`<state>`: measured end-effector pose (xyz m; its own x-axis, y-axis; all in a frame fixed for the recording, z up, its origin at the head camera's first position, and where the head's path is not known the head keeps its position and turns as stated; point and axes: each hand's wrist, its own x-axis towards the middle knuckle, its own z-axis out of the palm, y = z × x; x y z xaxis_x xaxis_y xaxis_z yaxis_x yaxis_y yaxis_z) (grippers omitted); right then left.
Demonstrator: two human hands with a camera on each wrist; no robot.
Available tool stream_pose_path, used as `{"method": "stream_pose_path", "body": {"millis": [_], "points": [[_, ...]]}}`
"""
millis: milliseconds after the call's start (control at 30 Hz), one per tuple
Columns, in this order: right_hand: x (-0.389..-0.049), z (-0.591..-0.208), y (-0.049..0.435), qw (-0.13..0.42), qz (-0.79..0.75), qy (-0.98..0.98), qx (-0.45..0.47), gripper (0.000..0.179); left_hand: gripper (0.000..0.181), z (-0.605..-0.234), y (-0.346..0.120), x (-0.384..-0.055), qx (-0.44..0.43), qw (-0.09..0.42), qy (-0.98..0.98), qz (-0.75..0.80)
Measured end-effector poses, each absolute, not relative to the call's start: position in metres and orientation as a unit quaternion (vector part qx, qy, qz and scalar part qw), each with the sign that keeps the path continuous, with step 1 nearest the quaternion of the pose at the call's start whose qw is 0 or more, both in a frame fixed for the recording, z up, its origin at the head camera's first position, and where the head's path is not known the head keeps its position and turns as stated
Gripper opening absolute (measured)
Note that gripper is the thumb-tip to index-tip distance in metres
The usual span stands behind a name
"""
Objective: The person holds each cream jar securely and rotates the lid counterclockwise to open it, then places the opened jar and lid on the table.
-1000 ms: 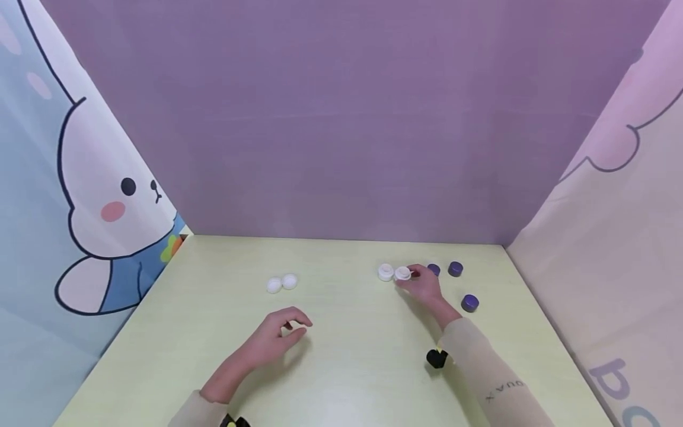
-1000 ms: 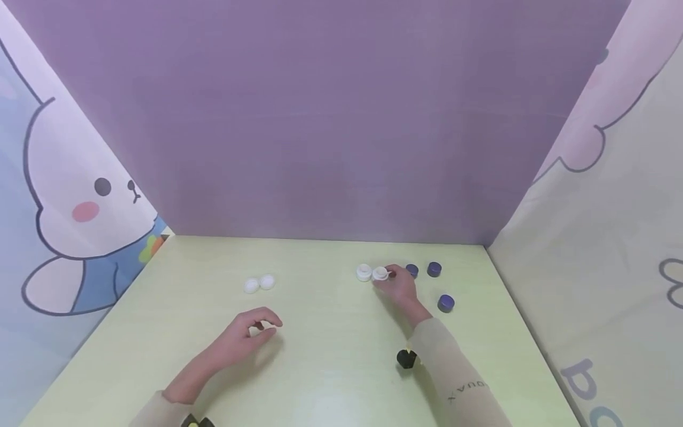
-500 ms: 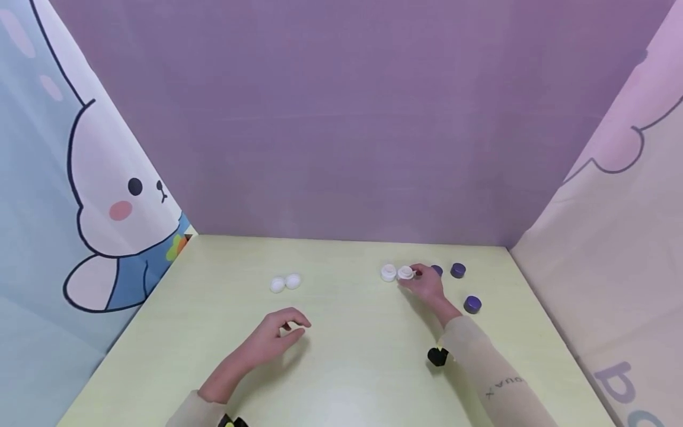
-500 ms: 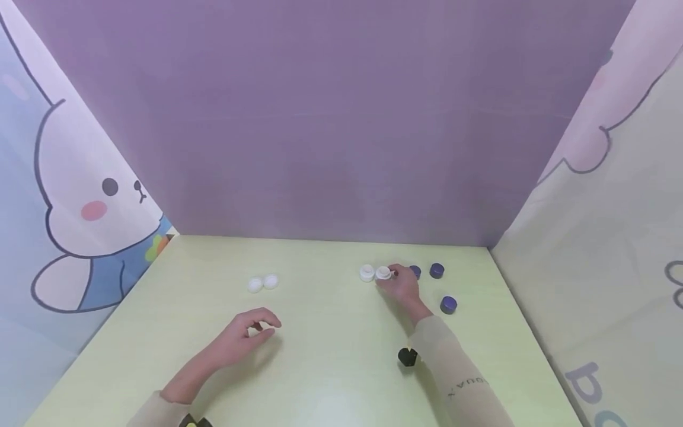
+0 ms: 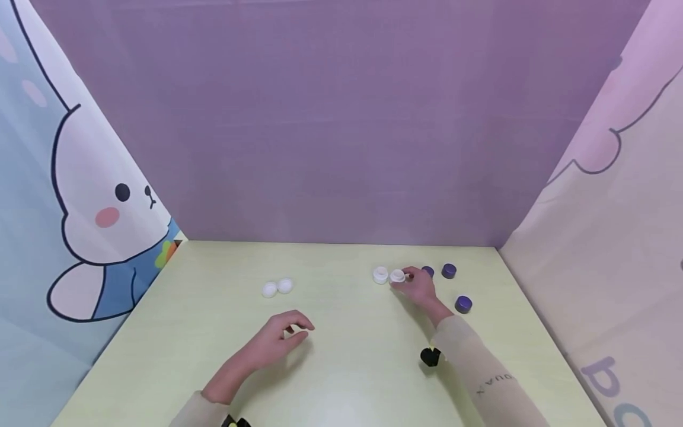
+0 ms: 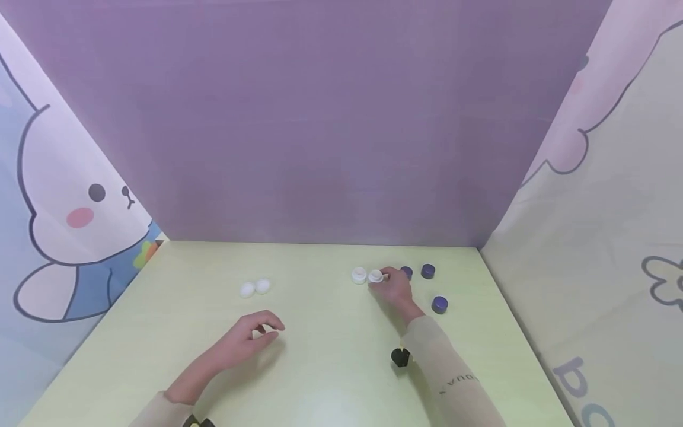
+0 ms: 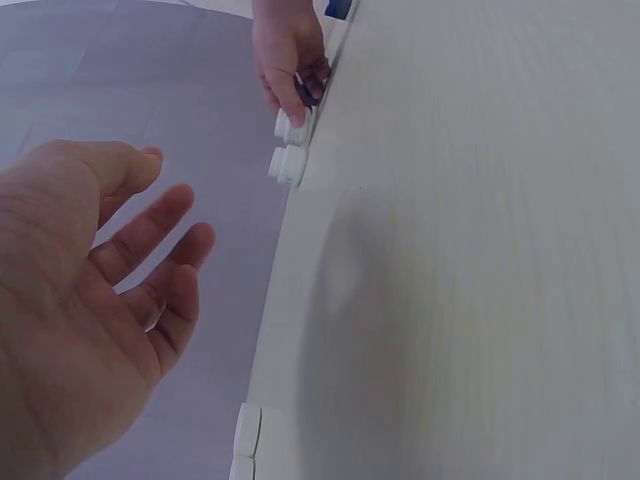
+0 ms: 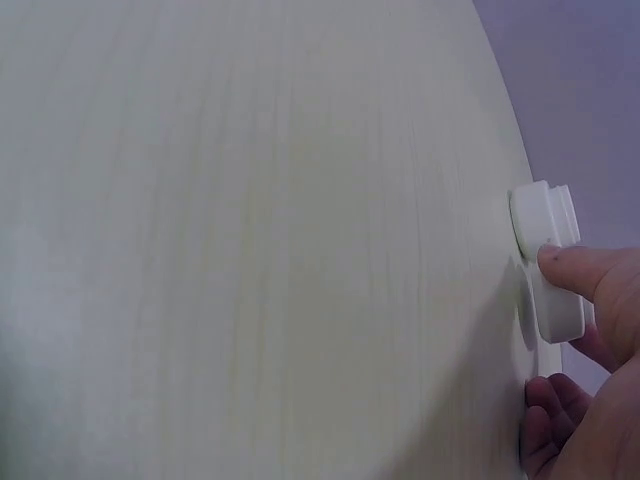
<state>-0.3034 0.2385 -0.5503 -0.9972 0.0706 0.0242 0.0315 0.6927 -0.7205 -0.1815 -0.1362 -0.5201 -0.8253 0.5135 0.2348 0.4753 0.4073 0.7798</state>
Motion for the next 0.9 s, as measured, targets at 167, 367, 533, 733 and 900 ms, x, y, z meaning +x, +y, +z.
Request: {"method": "stream_pose_path", "body": {"millis": [167,367,533,733,900], "points": [[-0.3047,-0.5498,0.2350,0.019,0.386,-0.922,-0.034,0.047,0.014,-0.5209,-0.1396,-0.1812,0.298,0.045,0.840,0.452],[-0.3059,-0.5526,0.2330,0.004,0.377,-0.925,-0.038,0.050,0.013,-0.5217,-0.1441,-0.1791,0.304,0.052,0.837,0.452],[-0.3048,-0.5556,0.2333,0.002,0.368,-0.929,-0.046,0.048,0.014,-0.5233,-0.1441,-0.1775,0.311,0.064,0.831,0.456],[-0.3054,-0.5562,0.2322,0.010,0.357,-0.933,-0.041,0.050,0.013,-0.5243,-0.1439,-0.1775,0.302,0.074,0.832,0.458],[-0.3074,-0.5540,0.2306,0.009,0.349,-0.936,-0.039,0.055,0.014,-0.5244,-0.1444,-0.1778,0.300,0.084,0.828,0.466]]}}
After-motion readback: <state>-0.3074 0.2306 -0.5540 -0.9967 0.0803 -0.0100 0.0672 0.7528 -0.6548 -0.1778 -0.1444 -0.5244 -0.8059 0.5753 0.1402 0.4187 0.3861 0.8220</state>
